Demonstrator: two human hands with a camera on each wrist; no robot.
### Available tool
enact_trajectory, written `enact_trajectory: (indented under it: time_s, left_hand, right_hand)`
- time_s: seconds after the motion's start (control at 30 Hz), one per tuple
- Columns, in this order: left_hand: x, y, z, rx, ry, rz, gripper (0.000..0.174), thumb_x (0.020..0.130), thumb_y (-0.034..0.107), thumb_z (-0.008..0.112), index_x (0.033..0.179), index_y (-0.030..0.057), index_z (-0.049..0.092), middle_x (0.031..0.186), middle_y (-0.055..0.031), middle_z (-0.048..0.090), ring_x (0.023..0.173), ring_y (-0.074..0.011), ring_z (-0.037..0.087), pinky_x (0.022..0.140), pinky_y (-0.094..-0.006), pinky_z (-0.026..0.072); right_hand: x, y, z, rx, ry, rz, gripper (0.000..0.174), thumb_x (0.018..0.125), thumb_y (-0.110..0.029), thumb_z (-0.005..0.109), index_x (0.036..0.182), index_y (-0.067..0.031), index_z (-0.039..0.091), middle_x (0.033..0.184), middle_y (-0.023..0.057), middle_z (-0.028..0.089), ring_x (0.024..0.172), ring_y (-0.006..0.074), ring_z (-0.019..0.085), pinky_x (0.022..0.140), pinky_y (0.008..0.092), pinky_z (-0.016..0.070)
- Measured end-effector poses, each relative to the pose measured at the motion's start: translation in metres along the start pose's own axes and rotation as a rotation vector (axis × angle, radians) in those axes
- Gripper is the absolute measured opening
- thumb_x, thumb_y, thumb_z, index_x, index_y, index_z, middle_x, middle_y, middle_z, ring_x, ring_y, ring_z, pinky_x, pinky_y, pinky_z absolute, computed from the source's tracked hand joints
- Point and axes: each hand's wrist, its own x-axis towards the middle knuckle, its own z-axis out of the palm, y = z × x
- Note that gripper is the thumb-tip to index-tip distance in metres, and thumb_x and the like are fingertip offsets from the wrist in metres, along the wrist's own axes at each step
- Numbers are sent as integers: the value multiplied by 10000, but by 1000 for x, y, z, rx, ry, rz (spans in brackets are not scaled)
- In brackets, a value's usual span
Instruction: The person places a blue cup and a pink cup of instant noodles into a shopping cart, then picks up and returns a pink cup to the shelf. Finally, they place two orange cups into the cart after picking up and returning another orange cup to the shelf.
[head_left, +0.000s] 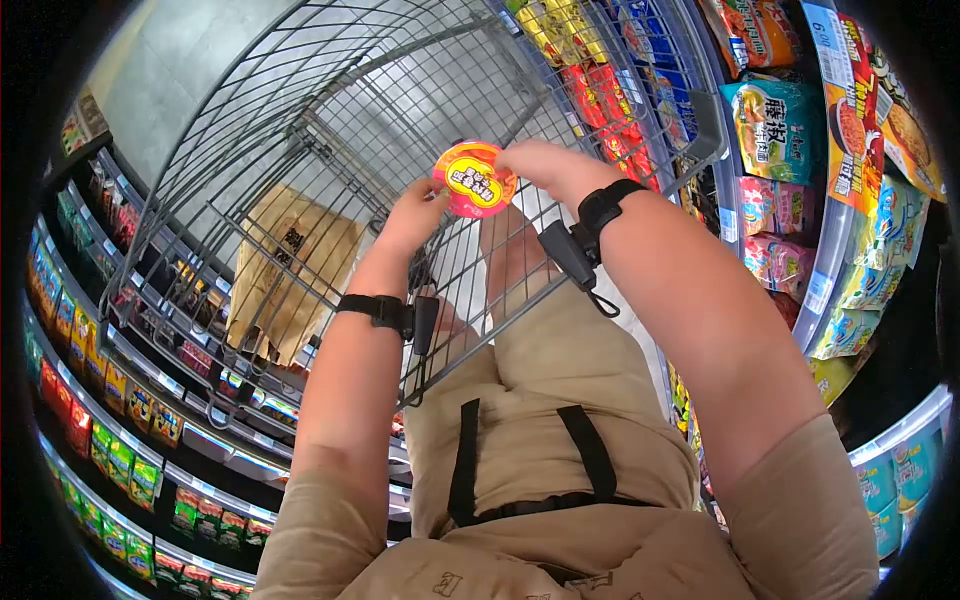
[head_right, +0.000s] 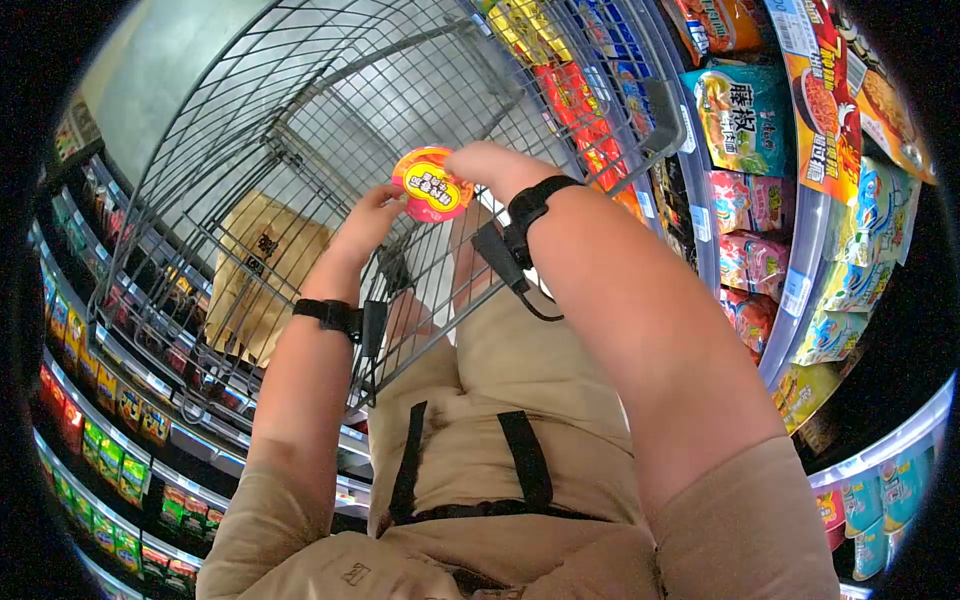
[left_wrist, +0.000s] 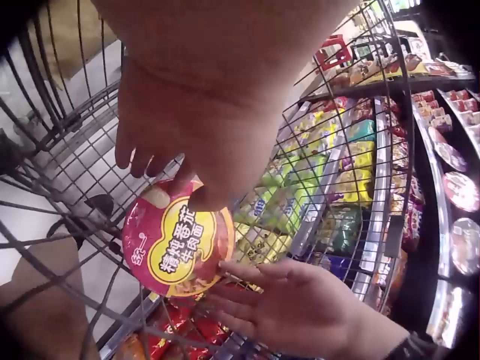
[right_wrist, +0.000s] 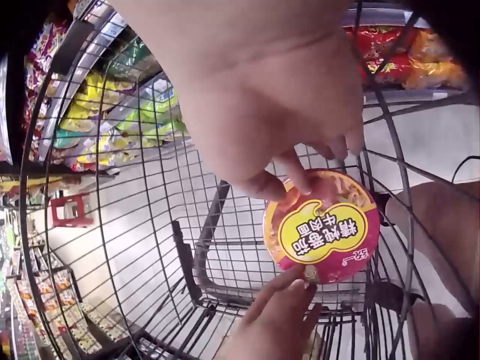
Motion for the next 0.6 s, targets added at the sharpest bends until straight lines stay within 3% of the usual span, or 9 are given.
enact_trajectory:
  time_s: [0.03, 0.1, 0.13, 0.27, 0.37, 0.5, 0.6]
  left_hand:
    - [0, 6, 1, -61, -38, 5, 441, 958, 215, 662, 1338, -4, 617, 1307, -143, 654, 1234, -223, 575, 1075, -333, 420]
    - [4, 6, 3, -70, -18, -10, 432, 957, 215, 664, 1330, -1, 623, 1285, -128, 660, 1211, -208, 576, 1062, -326, 422]
    - [5, 4, 4, -80, 0, -31, 423, 957, 215, 665, 1321, 3, 628, 1263, -114, 666, 1188, -193, 578, 1049, -319, 424]
    - [-7, 6, 3, -72, 65, 11, 410, 956, 204, 663, 1319, 16, 634, 1256, -106, 674, 1179, -177, 586, 1040, -312, 428]
    - [-35, 27, -8, -67, 131, 84, 454, 961, 260, 665, 1327, -4, 620, 1208, -149, 677, 1091, -223, 644, 972, -332, 492]
    - [-81, 48, -32, -90, 142, 80, 447, 961, 243, 666, 1334, 3, 608, 1216, -162, 679, 1041, -219, 670, 919, -354, 526]
    - [-128, 58, -50, 34, 222, 311, 442, 939, 172, 670, 1352, 37, 590, 1246, -178, 649, 1120, -267, 665, 918, -349, 538]
  right_hand:
    - [8, 1, 2, 0, 2, -2, 433, 840, -260, 673, 1197, -17, 698, 1299, 187, 632, 1235, 310, 547, 1039, 474, 410]
    - [26, 7, 10, -118, -13, -121, 251, 828, -221, 650, 944, -18, 740, 1005, 118, 699, 990, 221, 606, 873, 393, 452]
    - [32, 10, 16, -71, 19, -95, 207, 827, -213, 646, 880, -29, 726, 893, 82, 684, 869, 179, 594, 772, 353, 449]
    - [33, 9, 18, -87, 3, -117, 222, 835, -213, 637, 924, -32, 731, 917, 84, 682, 890, 183, 592, 778, 353, 450]
    - [4, -5, 15, -73, -21, -135, 268, 860, -237, 637, 1010, -34, 724, 967, 74, 683, 908, 176, 589, 788, 349, 452]
    - [-46, -24, 22, -10, -32, -142, 346, 911, -298, 643, 1168, -71, 687, 1129, 55, 674, 1015, 154, 599, 879, 345, 465]
    - [-88, -32, 36, 220, -17, -173, 304, 969, -282, 600, 1202, -107, 687, 1175, 46, 681, 1115, 173, 624, 966, 358, 487]
